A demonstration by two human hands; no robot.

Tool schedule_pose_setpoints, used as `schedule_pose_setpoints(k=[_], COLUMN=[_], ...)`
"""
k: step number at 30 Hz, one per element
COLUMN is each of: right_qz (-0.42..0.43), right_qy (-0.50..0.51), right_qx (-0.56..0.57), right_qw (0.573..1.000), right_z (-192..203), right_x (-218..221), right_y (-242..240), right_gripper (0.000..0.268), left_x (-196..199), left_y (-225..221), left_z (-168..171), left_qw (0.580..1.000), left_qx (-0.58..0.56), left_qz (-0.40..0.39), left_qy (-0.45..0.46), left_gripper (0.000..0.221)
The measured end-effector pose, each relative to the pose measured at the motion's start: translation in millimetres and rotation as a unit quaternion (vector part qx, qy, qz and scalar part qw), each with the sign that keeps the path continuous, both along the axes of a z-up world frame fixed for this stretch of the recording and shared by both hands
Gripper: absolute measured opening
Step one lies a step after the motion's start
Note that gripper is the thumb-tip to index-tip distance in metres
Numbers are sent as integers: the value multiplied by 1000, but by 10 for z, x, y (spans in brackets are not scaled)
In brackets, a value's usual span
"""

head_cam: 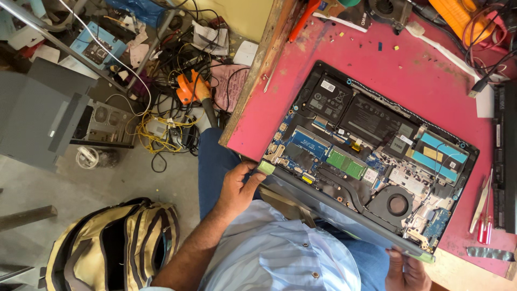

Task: The person connects internal cables and manipulates small components within the open casing of a laptop using tweezers and their fingers.

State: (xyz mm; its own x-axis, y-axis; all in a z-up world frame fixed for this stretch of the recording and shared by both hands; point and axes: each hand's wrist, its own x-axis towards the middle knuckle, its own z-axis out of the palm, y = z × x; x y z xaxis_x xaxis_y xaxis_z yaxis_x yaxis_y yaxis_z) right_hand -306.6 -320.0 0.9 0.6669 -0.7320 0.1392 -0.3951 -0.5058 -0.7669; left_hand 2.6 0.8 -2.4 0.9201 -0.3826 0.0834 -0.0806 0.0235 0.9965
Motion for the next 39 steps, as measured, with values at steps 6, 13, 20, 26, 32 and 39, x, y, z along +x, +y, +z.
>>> schedule_pose_setpoints(k=[6, 13, 20, 26, 32, 39], right_qz=[59, 45, 15, -30, -59, -42], right_qy=[48, 77, 45, -32, -29, -38], right_qx=[17, -41, -106, -39, -51, -87], right_qw=[997, 995, 993, 998, 997, 995], right_z=[-12, 442, 684, 681, 575, 590], right_x=[-344, -395, -415, -570, -601, -488], right_y=[-472, -526, -450, -508, -753, -636], right_gripper=[23, 21, 17, 19, 24, 18], left_x=[75, 120, -67, -147, -120, -117], left_y=[73, 142, 232, 206, 214, 192], left_z=[95, 63, -390, -605, -645, -544], left_qw=[996, 991, 972, 942, 942, 938], left_qx=[88, 130, 218, 295, 307, 319], left_qz=[23, 20, 22, 7, 6, 0], left_qy=[-24, -41, -85, -159, -137, -132], left_gripper=[22, 24, 40, 51, 49, 50])
